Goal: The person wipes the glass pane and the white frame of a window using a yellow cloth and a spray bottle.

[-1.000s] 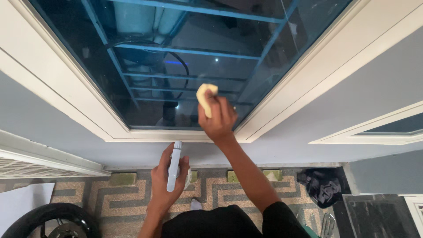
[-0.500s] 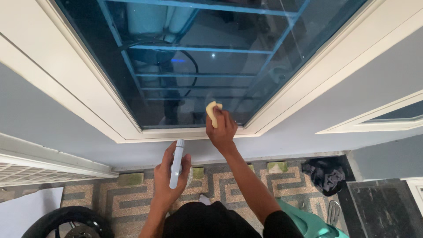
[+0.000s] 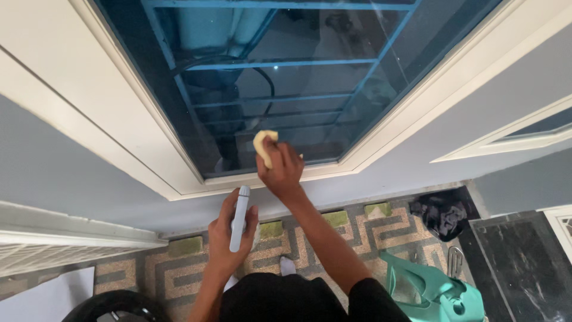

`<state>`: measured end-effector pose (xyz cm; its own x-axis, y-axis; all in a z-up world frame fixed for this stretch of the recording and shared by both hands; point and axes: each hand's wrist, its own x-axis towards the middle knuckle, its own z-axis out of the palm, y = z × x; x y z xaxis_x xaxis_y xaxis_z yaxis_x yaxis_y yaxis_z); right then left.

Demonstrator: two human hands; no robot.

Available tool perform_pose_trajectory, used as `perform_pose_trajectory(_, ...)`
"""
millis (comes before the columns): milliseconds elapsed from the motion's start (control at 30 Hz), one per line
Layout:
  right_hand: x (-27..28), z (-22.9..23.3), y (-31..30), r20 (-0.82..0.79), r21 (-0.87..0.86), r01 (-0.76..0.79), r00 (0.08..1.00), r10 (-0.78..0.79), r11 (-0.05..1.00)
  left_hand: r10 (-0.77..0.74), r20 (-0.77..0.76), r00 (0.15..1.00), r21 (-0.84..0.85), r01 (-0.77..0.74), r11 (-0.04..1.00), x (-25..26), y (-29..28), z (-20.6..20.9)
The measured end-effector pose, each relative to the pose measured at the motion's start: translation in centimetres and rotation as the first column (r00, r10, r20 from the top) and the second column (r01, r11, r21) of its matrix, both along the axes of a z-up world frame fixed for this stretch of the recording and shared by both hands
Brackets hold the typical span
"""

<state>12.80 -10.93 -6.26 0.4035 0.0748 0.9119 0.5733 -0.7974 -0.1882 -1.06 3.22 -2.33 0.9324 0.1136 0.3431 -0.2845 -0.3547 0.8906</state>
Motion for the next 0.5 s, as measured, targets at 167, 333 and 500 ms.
perform_pose_trajectory(167, -0.5, -2.0, 2.3, -0.031, 0.041, -0.016, 0.999, 0.017, 0.999, -0.015, -0.032, 0.999, -0.002, 0.015, 1.000, 0.1, 1.7, -0.1)
perform_pose_trajectory(333, -0.6, 1.8, 4.4, 0.075, 0.072, -0.045, 0.996, 0.040, 0.996, 0.012, -0.069, 0.998, -0.007, -0.012, 1.000, -0.2, 4.6, 0.2)
perform_pose_trajectory(500, -0.4, 8.6, 8.0, 0.117, 0.072, -0.112, 0.988, 0.103, 0.991, 0.030, -0.008, 1.000, -0.015, -0.030, 0.999, -0.8, 6.9, 1.0)
